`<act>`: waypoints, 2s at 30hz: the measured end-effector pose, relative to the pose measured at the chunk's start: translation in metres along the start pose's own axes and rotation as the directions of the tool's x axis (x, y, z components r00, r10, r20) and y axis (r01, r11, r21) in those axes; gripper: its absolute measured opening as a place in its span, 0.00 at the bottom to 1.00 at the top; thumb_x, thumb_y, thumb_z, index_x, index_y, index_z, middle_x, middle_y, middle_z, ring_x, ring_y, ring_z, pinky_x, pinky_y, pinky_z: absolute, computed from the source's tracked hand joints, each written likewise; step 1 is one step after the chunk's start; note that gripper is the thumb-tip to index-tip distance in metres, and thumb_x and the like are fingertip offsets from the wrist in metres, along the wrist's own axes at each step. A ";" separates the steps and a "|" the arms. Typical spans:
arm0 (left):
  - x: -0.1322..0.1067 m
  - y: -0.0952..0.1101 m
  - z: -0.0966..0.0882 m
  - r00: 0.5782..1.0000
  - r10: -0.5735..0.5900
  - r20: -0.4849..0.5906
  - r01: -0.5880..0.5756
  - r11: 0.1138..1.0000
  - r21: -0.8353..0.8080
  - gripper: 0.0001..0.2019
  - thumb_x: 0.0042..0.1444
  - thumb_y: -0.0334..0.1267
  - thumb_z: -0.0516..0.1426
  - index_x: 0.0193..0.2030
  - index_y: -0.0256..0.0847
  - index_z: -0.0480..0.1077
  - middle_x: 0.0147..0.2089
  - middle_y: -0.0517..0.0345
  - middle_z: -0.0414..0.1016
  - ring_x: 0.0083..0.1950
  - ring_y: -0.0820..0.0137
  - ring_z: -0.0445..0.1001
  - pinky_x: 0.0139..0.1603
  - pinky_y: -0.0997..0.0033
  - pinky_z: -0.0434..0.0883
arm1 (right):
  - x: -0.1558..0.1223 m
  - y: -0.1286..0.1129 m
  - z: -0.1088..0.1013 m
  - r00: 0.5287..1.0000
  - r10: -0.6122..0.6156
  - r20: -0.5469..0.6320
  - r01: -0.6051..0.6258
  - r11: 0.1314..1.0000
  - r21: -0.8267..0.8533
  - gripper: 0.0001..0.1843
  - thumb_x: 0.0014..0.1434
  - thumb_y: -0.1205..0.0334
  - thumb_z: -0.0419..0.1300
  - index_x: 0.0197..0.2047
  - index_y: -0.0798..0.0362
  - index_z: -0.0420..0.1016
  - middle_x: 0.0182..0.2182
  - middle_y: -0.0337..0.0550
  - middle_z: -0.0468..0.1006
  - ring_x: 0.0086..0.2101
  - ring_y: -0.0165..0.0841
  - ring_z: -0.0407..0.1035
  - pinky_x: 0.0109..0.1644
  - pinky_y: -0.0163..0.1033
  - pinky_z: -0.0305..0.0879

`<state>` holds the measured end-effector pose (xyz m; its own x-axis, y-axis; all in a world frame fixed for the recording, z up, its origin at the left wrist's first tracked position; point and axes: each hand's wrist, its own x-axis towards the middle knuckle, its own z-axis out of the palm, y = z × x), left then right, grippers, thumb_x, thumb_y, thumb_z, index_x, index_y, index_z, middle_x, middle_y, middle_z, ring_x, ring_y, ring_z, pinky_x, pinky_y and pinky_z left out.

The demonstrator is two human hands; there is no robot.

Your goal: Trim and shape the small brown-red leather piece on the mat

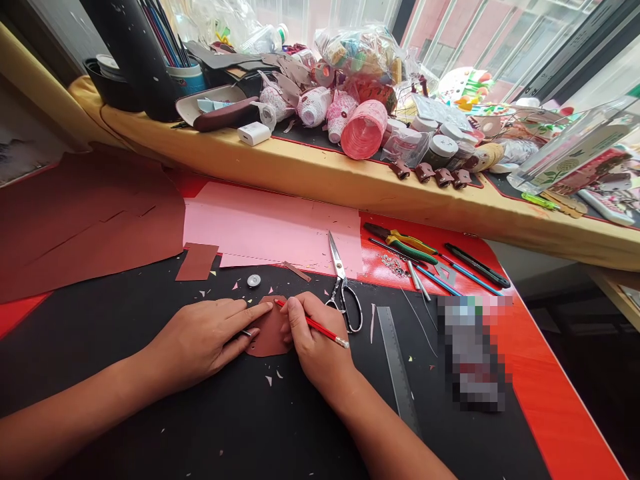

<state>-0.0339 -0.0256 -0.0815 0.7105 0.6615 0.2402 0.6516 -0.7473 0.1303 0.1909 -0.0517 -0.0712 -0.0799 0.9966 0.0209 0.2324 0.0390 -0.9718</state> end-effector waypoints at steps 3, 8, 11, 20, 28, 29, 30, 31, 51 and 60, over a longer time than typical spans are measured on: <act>0.000 0.000 0.000 1.000 0.001 -0.007 -0.001 1.000 -0.005 0.18 0.69 0.38 0.52 0.62 0.42 0.71 0.37 0.58 0.77 0.35 0.64 0.76 0.33 0.64 0.68 | 0.000 0.000 0.000 1.000 0.003 -0.001 -0.003 1.000 0.004 0.20 0.74 0.47 0.52 0.37 0.51 0.74 0.25 0.38 0.76 0.24 0.29 0.73 0.29 0.34 0.72; 0.001 0.001 -0.001 1.000 0.000 0.004 0.000 1.000 -0.010 0.18 0.69 0.39 0.51 0.62 0.43 0.70 0.37 0.57 0.78 0.35 0.65 0.76 0.34 0.66 0.67 | 0.000 -0.001 0.000 1.000 0.001 -0.006 -0.001 1.000 0.008 0.19 0.74 0.48 0.52 0.37 0.51 0.74 0.25 0.38 0.76 0.24 0.29 0.73 0.28 0.33 0.72; 0.000 0.001 -0.001 1.000 0.001 -0.001 -0.001 1.000 -0.011 0.18 0.69 0.39 0.52 0.62 0.43 0.70 0.37 0.57 0.78 0.35 0.65 0.76 0.34 0.65 0.67 | 0.000 -0.001 0.000 1.000 0.002 -0.010 -0.002 1.000 0.030 0.20 0.74 0.47 0.52 0.37 0.51 0.74 0.25 0.38 0.76 0.24 0.29 0.73 0.28 0.33 0.72; 0.001 0.001 -0.002 1.000 -0.003 -0.022 0.002 0.999 -0.035 0.16 0.69 0.38 0.51 0.60 0.42 0.71 0.35 0.58 0.77 0.34 0.66 0.75 0.33 0.66 0.68 | 0.000 -0.002 -0.003 0.990 0.041 -0.131 -0.018 0.985 0.174 0.21 0.72 0.44 0.54 0.37 0.52 0.74 0.24 0.38 0.77 0.22 0.29 0.73 0.26 0.33 0.71; 0.001 0.001 -0.001 1.000 -0.011 -0.026 0.010 0.999 -0.039 0.17 0.70 0.39 0.50 0.60 0.43 0.73 0.35 0.57 0.77 0.34 0.67 0.75 0.33 0.68 0.68 | 0.001 -0.002 -0.003 0.994 0.035 -0.101 -0.018 0.986 0.168 0.21 0.72 0.44 0.54 0.37 0.52 0.74 0.24 0.38 0.76 0.23 0.30 0.73 0.26 0.34 0.72; 0.000 0.001 -0.001 1.000 -0.012 -0.026 0.011 0.999 -0.040 0.17 0.70 0.39 0.50 0.60 0.43 0.73 0.35 0.57 0.77 0.34 0.67 0.75 0.33 0.68 0.68 | 0.001 -0.003 -0.002 0.995 0.037 -0.089 -0.021 0.986 0.166 0.21 0.71 0.44 0.54 0.37 0.52 0.74 0.24 0.38 0.76 0.23 0.30 0.73 0.26 0.34 0.72; 0.000 0.001 -0.001 1.000 -0.011 -0.026 0.010 0.999 -0.039 0.17 0.70 0.39 0.50 0.60 0.43 0.73 0.35 0.57 0.77 0.34 0.67 0.75 0.33 0.68 0.68 | 0.001 -0.003 -0.002 0.996 0.038 -0.076 -0.025 0.986 0.163 0.21 0.71 0.44 0.54 0.37 0.52 0.74 0.24 0.38 0.76 0.23 0.30 0.73 0.26 0.34 0.71; 0.000 0.001 -0.001 1.000 -0.011 -0.024 0.010 0.999 -0.037 0.17 0.69 0.39 0.50 0.60 0.42 0.73 0.35 0.57 0.77 0.33 0.66 0.75 0.33 0.67 0.68 | 0.001 -0.003 -0.002 0.997 0.039 -0.062 -0.029 0.987 0.157 0.21 0.72 0.44 0.54 0.37 0.52 0.74 0.24 0.38 0.75 0.23 0.30 0.73 0.25 0.34 0.71; -0.001 0.000 0.000 1.000 -0.011 -0.008 0.010 0.999 -0.033 0.17 0.68 0.38 0.52 0.61 0.42 0.72 0.37 0.56 0.78 0.36 0.64 0.76 0.35 0.66 0.69 | 0.000 0.001 0.000 1.000 -0.005 0.000 0.005 1.000 0.019 0.20 0.74 0.47 0.52 0.38 0.51 0.74 0.25 0.38 0.76 0.24 0.30 0.73 0.29 0.34 0.71; -0.001 0.000 -0.002 1.000 -0.019 0.017 0.020 0.999 -0.045 0.17 0.68 0.38 0.52 0.61 0.43 0.71 0.39 0.56 0.80 0.37 0.64 0.78 0.36 0.66 0.70 | -0.001 -0.003 0.000 1.000 0.003 -0.029 0.000 0.996 0.091 0.20 0.73 0.46 0.53 0.37 0.51 0.74 0.25 0.38 0.75 0.24 0.30 0.72 0.27 0.34 0.70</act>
<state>-0.0350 -0.0263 -0.0800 0.7022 0.6766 0.2215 0.6531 -0.7361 0.1780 0.1907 -0.0528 -0.0684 -0.0506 0.9984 0.0249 0.1429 0.0320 -0.9892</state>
